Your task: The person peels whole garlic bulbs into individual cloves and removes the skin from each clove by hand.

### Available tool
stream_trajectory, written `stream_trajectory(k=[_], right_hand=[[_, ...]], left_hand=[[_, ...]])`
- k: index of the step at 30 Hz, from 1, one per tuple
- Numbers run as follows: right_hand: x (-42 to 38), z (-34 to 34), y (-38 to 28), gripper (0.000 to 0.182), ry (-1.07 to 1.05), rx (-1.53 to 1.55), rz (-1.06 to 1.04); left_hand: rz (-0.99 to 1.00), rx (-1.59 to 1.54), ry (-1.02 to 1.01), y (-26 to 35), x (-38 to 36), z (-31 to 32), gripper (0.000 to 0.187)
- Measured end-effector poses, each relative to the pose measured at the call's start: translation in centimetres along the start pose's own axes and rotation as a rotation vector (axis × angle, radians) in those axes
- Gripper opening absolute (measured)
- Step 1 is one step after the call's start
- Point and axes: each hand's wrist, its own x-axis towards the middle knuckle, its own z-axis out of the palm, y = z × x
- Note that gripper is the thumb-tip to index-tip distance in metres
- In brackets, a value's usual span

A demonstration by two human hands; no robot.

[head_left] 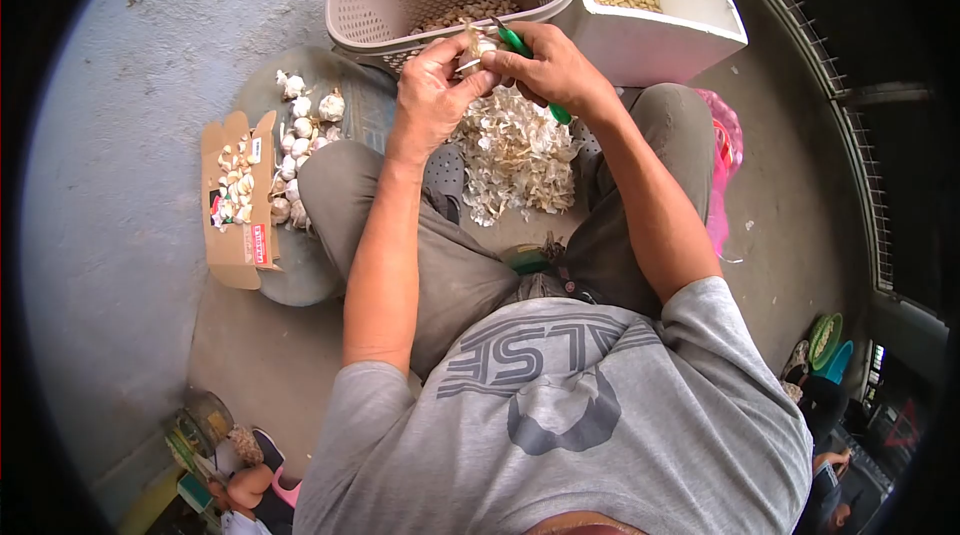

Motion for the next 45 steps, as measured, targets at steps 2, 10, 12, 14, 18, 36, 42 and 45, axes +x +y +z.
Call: stream_trajectory(k=[2,10,12,14,18,36,42,45], right_hand=[[-0.1,-0.2,-0.1,0.027,-0.066,0.116,0.028],[-0.3,0.3,-0.9,0.026,0.014,-0.011,-0.138],[-0.3,0.5,-0.6,0.028,0.048,-0.004,-0.108],[-0.3,0.4,-0.6,0.03,0.086,-0.001,-0.095],[-0.4,-0.1,-0.6,0.033,0.099,-0.021,-0.097],[-1.1,0.8,-0.8,0.028,0.213,-0.412,-0.432],[-2.1,1.1,-2.0,0.032,0.162,-0.534,-0.392],[-2.5,1.4,-2.2,0.033,0.196,-0.544,-0.366]], left_hand=[[-0.056,-0.04,0.032,0.5,-0.2,-0.1,0.042],[-0.083,-0.187,-0.001,-0.4,0.1,-1.0,0.048],[-0.065,-0.185,-0.012,-0.5,0.2,-0.9,0.049],[-0.049,-0.236,0.042,-0.5,0.3,-0.8,0.049],[-0.03,-0.219,0.103,-0.7,0.6,-1.2,0.051],[-0.051,-0.219,0.296,-3.0,0.9,-0.2,0.048],[0.018,-0.197,0.355,-2.4,1.1,0.1,0.043],[0.038,-0.258,0.367,-2.5,1.3,0.4,0.037]])
